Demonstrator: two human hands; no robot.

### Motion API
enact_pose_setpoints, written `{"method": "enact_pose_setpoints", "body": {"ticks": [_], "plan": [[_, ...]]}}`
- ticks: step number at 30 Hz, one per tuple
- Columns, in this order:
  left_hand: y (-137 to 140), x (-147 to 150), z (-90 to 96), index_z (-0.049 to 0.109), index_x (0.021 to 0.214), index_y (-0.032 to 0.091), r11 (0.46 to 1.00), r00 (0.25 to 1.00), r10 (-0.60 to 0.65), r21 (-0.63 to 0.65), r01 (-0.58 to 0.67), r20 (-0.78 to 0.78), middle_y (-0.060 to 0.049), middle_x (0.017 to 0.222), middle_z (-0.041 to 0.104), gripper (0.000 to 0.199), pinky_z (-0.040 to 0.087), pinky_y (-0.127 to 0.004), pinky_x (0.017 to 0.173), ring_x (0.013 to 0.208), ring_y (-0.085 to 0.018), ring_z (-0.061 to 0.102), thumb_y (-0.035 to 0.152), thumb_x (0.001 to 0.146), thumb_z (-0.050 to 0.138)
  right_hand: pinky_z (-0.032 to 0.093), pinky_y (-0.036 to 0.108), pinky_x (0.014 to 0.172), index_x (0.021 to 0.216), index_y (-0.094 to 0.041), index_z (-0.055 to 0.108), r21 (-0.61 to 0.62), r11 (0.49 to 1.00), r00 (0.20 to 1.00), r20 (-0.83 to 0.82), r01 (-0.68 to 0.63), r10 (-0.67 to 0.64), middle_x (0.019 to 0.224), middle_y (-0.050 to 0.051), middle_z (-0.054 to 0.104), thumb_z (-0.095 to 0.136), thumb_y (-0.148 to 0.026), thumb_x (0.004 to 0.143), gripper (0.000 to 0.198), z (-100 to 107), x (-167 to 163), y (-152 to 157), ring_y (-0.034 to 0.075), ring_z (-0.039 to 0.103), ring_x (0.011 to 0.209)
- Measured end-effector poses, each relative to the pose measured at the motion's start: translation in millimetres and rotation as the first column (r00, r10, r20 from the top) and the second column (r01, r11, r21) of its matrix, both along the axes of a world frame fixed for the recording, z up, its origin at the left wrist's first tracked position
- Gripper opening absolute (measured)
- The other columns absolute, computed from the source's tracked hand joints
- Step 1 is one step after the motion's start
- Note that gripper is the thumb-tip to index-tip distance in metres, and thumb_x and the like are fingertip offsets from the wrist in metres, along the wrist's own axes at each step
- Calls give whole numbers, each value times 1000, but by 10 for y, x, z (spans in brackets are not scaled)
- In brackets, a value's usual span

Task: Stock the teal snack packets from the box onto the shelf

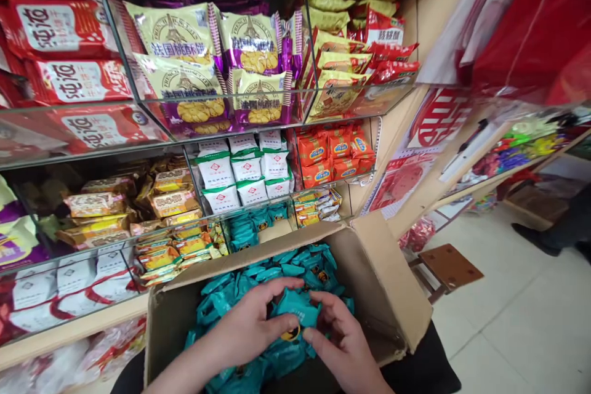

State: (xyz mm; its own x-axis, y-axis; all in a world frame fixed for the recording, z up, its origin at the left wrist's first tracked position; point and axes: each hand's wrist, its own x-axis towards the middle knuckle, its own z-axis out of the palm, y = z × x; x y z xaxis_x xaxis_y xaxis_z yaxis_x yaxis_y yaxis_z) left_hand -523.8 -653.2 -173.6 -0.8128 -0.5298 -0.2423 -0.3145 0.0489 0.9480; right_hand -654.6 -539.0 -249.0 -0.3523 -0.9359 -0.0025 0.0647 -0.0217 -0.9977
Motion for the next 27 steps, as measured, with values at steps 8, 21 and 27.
{"method": "enact_pose_setpoints", "body": {"ticks": [8,21,27], "plan": [[-781,-10,215,50,104,17,874,902,430,234,-425,35,-4,87,63,46,49,-25,65,73,-14,60,26,62,68,43,26,61,87,-18,57,78,991,994,-20,110,-109,73,4,55,53,-39,77,24,-223,-325,30,16,52,68],[-1804,-930,-819,56,95,13,878,836,257,-478,7,485,-7,101,59,28,38,-38,88,96,-19,53,15,68,62,39,24,57,79,-17,54,227,974,1000,8,-30,29,63,-1,49,47,-38,79,22,-540,-446,88,14,49,61],[-2005,-1124,-1052,52,101,12,724,723,244,-618,307,646,-9,103,56,27,38,-41,85,98,-20,51,22,75,54,38,23,54,75,-17,56,255,967,999,26,-30,24,59,-2,49,48,-37,78,21,-551,-525,57,13,49,58]]}}
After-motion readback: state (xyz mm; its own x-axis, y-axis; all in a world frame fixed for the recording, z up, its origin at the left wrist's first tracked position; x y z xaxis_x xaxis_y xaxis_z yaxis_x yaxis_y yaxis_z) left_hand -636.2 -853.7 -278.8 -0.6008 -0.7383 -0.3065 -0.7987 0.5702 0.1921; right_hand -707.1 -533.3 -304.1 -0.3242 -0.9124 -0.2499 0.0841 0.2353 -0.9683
